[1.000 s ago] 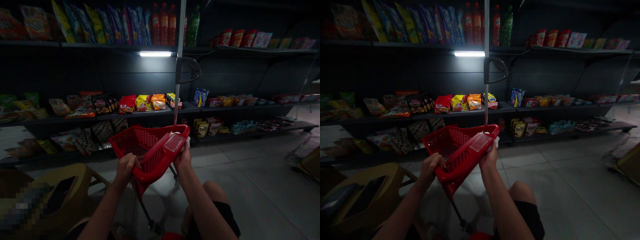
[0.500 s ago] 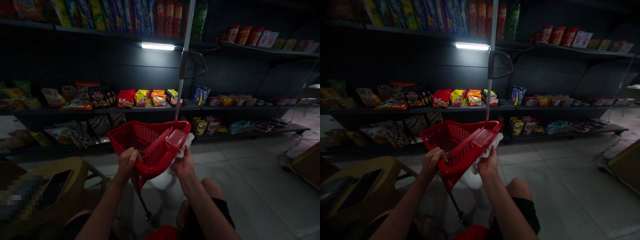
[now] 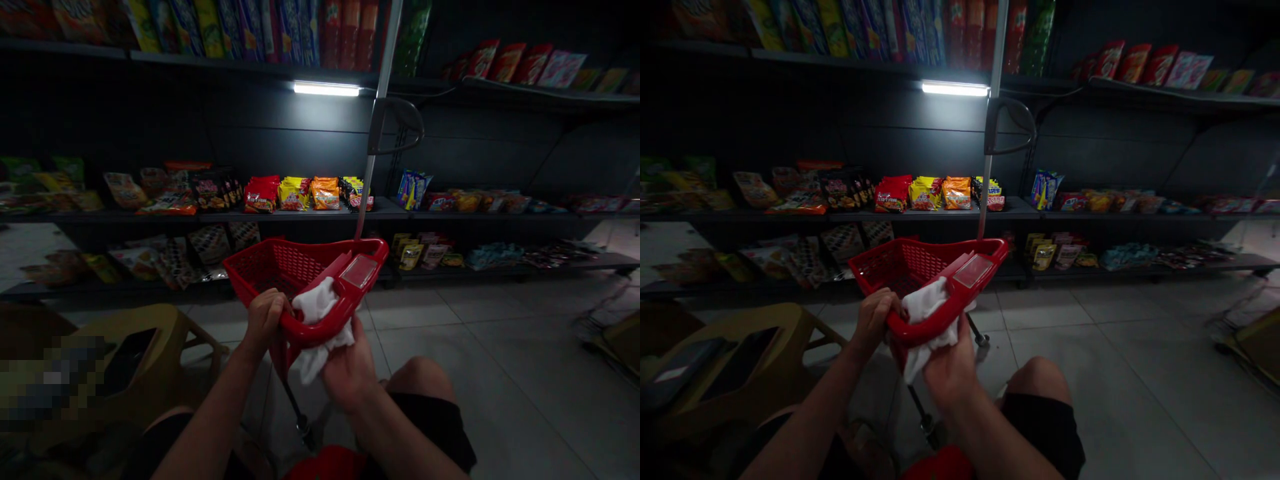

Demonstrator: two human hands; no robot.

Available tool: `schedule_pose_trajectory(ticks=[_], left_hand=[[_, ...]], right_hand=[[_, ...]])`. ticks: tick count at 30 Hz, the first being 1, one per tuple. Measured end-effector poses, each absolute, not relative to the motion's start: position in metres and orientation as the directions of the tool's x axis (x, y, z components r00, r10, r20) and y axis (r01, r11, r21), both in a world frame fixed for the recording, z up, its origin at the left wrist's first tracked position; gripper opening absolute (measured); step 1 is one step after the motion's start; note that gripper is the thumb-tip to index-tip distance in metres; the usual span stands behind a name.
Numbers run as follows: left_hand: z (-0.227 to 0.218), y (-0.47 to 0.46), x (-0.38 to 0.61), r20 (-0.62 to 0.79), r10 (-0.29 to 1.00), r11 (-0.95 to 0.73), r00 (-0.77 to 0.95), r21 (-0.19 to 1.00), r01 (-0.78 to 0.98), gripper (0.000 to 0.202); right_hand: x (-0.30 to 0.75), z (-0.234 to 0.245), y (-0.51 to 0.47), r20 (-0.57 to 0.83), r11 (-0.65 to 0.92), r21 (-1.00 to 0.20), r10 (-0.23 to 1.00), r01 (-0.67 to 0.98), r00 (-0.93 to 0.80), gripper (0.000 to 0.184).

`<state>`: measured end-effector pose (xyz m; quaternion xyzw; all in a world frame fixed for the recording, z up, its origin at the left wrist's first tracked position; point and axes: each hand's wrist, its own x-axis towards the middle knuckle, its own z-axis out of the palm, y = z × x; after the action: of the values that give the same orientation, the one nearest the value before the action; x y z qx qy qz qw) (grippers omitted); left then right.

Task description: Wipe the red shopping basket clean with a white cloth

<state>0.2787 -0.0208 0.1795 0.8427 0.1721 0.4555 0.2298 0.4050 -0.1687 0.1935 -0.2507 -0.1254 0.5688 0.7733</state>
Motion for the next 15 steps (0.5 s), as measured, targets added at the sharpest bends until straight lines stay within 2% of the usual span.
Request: schedule_pose_trajectory(ticks=[4, 9, 15], left_hand=[[0.180, -0.019, 0.276, 0.704, 0.511, -0.842, 0.493, 0.525, 0.124, 0.043], [0.182, -0.019, 0.266, 0.689, 0.454, -0.848, 0.565, 0.529, 0.037, 0.046], [0.179, -0.020, 0.255, 0.644, 0.488, -0.806, 0.588, 0.592, 0.021, 0.047]], right_hand=[[0.383, 0.195, -0.168, -0.068, 0.173, -0.490, 0.970, -0.854, 0.235, 0.044], [0.400, 0.215, -0.173, -0.077, 0.059, -0.511, 0.991, -0.858, 0.114, 0.042], [0.396, 0.212, -0.200, -0.059, 0.070, -0.548, 0.991, -0.834, 0.123, 0.047]])
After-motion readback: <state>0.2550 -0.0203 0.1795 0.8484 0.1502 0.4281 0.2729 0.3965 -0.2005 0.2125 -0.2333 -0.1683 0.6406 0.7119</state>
